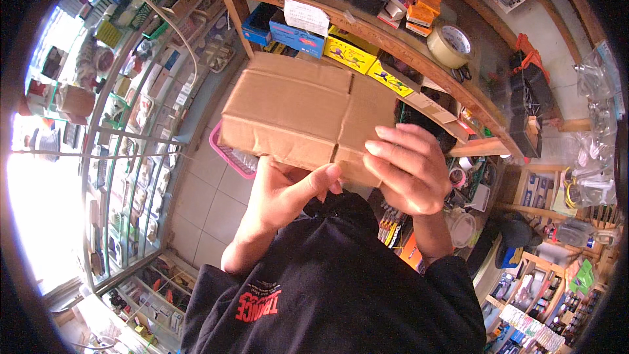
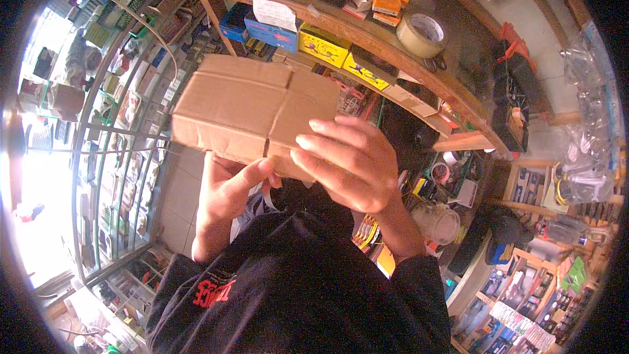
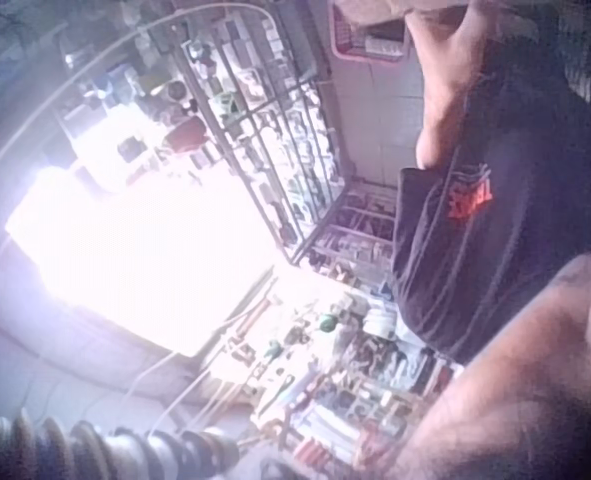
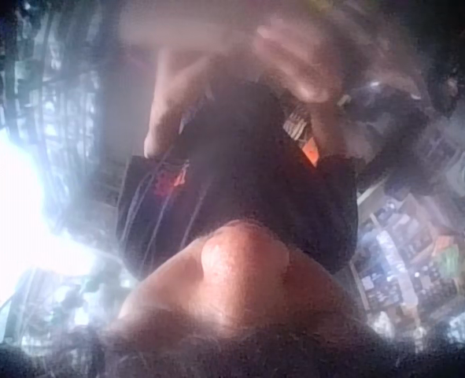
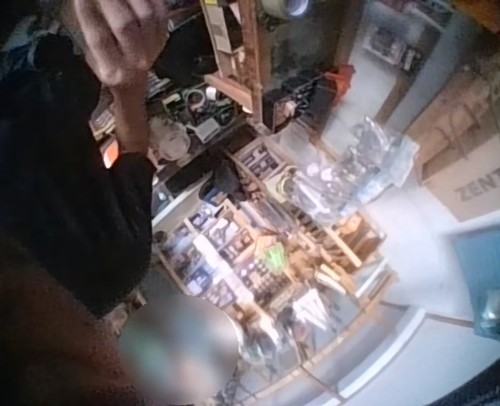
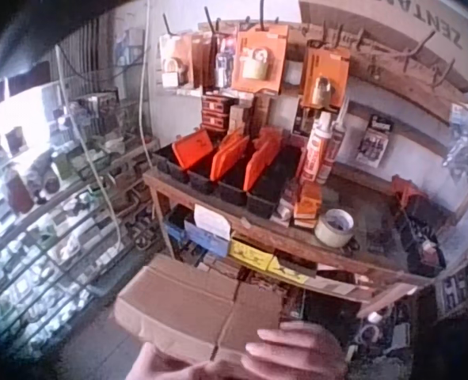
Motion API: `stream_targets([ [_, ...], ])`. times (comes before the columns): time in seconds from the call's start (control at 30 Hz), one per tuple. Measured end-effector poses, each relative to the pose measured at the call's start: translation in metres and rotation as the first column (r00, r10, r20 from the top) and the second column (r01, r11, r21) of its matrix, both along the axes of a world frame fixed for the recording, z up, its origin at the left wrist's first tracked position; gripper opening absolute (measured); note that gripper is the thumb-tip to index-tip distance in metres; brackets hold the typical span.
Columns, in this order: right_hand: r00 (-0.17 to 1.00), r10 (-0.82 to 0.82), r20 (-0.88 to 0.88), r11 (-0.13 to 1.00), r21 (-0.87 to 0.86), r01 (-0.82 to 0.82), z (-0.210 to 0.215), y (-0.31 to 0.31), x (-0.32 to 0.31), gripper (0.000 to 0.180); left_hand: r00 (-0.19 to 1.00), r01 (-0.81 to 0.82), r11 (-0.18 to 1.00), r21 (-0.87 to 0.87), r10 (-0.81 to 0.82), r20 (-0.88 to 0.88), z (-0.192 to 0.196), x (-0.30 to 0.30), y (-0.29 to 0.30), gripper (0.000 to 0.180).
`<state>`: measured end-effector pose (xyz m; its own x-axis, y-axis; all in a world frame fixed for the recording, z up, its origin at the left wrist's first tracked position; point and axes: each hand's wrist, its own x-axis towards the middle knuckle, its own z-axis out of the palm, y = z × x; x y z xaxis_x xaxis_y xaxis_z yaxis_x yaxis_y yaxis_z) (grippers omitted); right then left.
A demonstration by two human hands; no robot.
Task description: The person assembles a small cardboard box by hand at a workbench. They fold the flaps of the cardboard into place to form the base and then use a roll of tape to secure the edges.
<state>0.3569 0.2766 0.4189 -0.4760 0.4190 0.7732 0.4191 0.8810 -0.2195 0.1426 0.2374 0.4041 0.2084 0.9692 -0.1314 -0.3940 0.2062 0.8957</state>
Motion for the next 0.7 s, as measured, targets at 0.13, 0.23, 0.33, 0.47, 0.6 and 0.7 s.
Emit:
stream_targets([
  [0.13,0.999,0.01,-0.053,0.919,-0.392,-0.03,0.031,-0.008,-0.004,0.039,0.995,-0.034,0.998,0.051,0.039,-0.095,0.003,-0.01,-0.002,0.022],
  [0.23,0.998,0.032,-0.063,0.917,-0.396,-0.054,0.034,-0.007,0.001,0.034,0.991,-0.1,0.991,0.087,0.107,-0.077,0.014,0.0,-0.008,0.022],
  [0.33,0.999,0.023,-0.047,0.938,-0.344,-0.038,0.029,-0.006,0.0,0.032,0.973,-0.09,0.987,0.13,0.115,-0.2,0.016,0.0,-0.011,0.016],
  [0.47,0.999,0.039,-0.026,0.932,-0.359,-0.046,0.029,-0.006,0.001,0.028,0.937,-0.032,0.982,0.184,0.093,-0.336,0.016,-0.002,-0.014,0.015],
  [0.6,0.997,0.064,-0.033,0.919,-0.388,-0.071,0.031,-0.004,0.002,0.025,0.946,-0.037,0.988,0.153,0.084,-0.314,0.016,0.003,-0.016,0.016],
  [0.7,0.996,0.073,-0.047,0.913,-0.399,-0.086,0.025,-0.004,0.002,0.023,0.949,-0.017,0.987,0.157,0.066,-0.308,0.013,0.003,-0.013,0.016],
])
